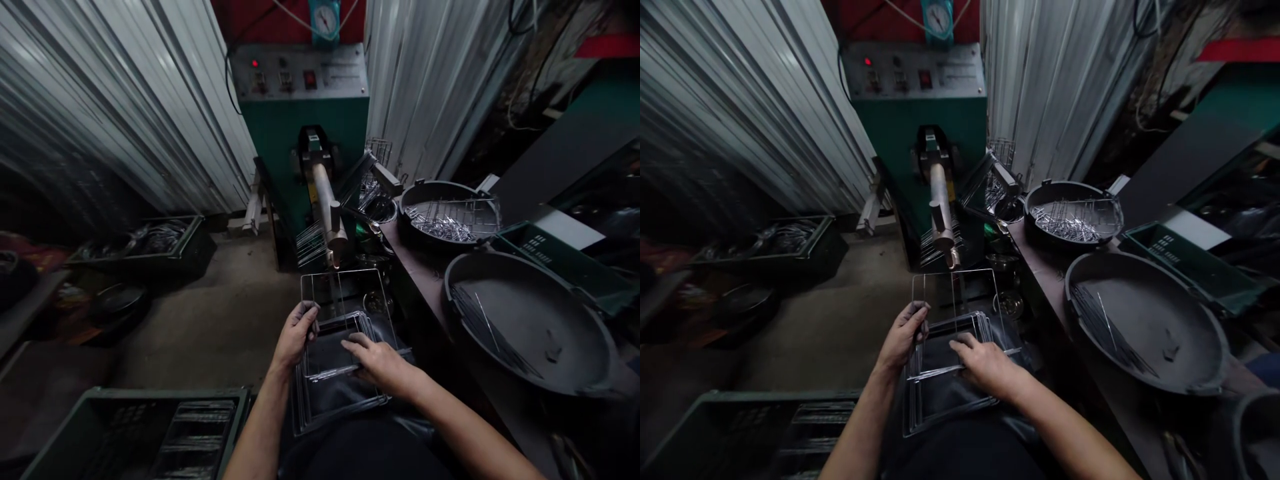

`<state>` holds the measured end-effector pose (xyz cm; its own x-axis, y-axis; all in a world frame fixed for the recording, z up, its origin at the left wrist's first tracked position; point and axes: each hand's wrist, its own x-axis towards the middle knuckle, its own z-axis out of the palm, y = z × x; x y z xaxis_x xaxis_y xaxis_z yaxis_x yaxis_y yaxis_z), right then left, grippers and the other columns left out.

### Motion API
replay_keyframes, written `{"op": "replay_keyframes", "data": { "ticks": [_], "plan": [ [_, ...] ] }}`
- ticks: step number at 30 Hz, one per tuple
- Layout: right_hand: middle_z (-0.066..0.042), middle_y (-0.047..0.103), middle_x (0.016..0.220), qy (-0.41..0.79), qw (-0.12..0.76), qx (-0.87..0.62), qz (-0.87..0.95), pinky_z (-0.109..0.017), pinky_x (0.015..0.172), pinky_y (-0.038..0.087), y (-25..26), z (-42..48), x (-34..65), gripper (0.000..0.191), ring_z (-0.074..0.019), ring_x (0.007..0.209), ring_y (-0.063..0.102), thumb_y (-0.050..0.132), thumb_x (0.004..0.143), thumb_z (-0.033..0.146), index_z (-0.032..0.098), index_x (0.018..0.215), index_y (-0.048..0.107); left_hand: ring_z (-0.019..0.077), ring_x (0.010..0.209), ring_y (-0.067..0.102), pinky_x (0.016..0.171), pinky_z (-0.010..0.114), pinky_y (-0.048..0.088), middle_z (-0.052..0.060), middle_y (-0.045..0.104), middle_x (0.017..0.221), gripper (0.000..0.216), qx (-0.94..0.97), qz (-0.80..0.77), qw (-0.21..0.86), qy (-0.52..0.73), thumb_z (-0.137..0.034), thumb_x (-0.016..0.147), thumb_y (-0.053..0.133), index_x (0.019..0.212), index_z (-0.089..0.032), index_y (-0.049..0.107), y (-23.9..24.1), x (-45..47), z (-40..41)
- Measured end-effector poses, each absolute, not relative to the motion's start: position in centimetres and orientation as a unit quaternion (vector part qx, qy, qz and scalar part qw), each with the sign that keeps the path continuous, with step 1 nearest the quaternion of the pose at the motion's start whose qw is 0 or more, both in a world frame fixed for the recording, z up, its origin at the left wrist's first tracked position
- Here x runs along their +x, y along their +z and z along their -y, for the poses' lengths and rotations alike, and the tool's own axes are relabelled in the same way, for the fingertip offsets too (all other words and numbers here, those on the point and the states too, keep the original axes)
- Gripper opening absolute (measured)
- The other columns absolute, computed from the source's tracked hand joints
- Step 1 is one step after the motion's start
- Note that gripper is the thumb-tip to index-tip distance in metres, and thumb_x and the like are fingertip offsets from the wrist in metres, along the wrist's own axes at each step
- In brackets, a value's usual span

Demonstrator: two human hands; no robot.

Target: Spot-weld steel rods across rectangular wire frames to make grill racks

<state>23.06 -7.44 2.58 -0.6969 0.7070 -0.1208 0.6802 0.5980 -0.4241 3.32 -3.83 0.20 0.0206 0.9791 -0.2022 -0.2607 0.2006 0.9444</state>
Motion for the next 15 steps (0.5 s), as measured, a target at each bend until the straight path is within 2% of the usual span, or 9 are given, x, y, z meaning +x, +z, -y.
{"op": "replay_keyframes", "data": {
  "ticks": [15],
  "plan": [
    [-0.01,0.047,0.118,0.191,0.015,-0.403,0.895,-0.031,0.069,0.047,4.2,6.5,22.7,0.052,-0.0215,0.085,0.059,0.057,0.075,0.022,0.021,0.124,0.038,0.0022,0.032,0.03,0.034,0.014,0.021,-0.009,0.043,0.043,0.029,0.34,-0.473,0.614,0.533,-0.042,0.068,0.058,0.082,-0.018,0.048,-0.4,3.6,3.2]
  ]
}}
